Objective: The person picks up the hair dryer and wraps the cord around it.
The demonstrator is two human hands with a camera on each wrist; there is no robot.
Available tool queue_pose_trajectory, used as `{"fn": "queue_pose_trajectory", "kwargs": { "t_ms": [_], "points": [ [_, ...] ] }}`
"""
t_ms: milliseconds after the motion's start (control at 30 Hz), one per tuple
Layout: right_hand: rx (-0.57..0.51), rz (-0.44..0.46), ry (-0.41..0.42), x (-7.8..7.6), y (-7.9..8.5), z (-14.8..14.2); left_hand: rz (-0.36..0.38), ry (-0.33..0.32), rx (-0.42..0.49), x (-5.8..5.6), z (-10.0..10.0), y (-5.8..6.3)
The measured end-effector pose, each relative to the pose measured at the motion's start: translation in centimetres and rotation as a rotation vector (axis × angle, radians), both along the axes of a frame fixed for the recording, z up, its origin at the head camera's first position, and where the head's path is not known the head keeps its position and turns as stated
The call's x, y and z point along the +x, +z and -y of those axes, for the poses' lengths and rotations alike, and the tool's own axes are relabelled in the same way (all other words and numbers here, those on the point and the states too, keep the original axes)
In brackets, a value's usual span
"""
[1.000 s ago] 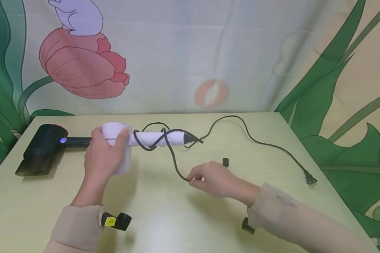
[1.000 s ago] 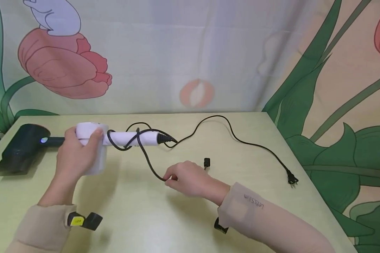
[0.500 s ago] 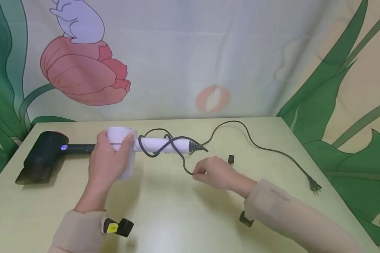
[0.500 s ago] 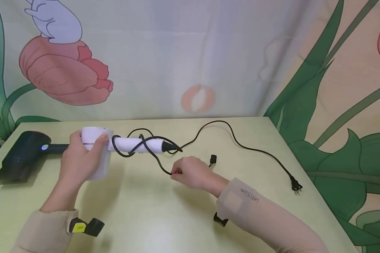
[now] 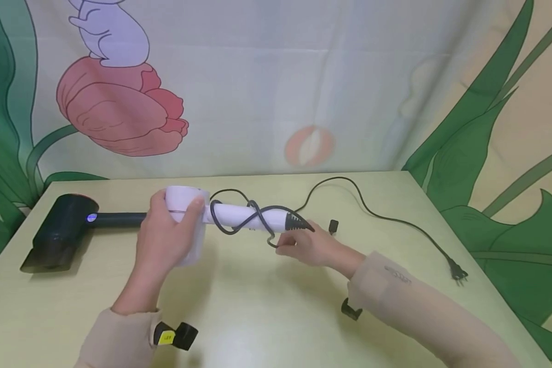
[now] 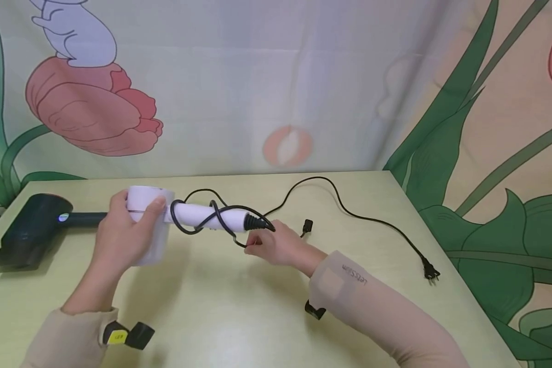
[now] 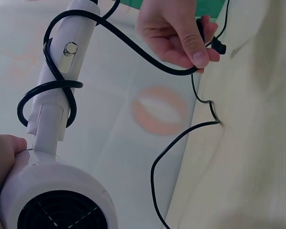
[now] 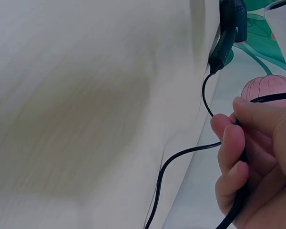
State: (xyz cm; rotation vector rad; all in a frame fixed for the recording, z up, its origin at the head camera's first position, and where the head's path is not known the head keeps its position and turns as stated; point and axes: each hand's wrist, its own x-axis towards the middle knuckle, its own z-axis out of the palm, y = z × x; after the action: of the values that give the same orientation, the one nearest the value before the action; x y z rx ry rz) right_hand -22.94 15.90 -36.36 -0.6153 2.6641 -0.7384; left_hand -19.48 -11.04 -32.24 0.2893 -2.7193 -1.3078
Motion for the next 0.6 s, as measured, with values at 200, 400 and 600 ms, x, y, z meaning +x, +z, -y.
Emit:
{"fn": "queue_pose_trajectory", "kwargs": {
  "t_ms": [200,400,600],
  "points": [
    [-0.184,0.154,-0.111,-0.8,0.4,-0.2,-0.033,-0.045,-0.020,0.3,-0.3,0.2],
    [0.002,-0.115,0.062,-1.9,1.2,-0.7,-0.030,-0.079,-0.037,0.5,-0.6,0.2],
    [0.046,-0.208,0.061,-3.3,1.1,-1.0,-0.041,-0.099,-0.063,0.6,-0.8,0.0]
  ]
}}
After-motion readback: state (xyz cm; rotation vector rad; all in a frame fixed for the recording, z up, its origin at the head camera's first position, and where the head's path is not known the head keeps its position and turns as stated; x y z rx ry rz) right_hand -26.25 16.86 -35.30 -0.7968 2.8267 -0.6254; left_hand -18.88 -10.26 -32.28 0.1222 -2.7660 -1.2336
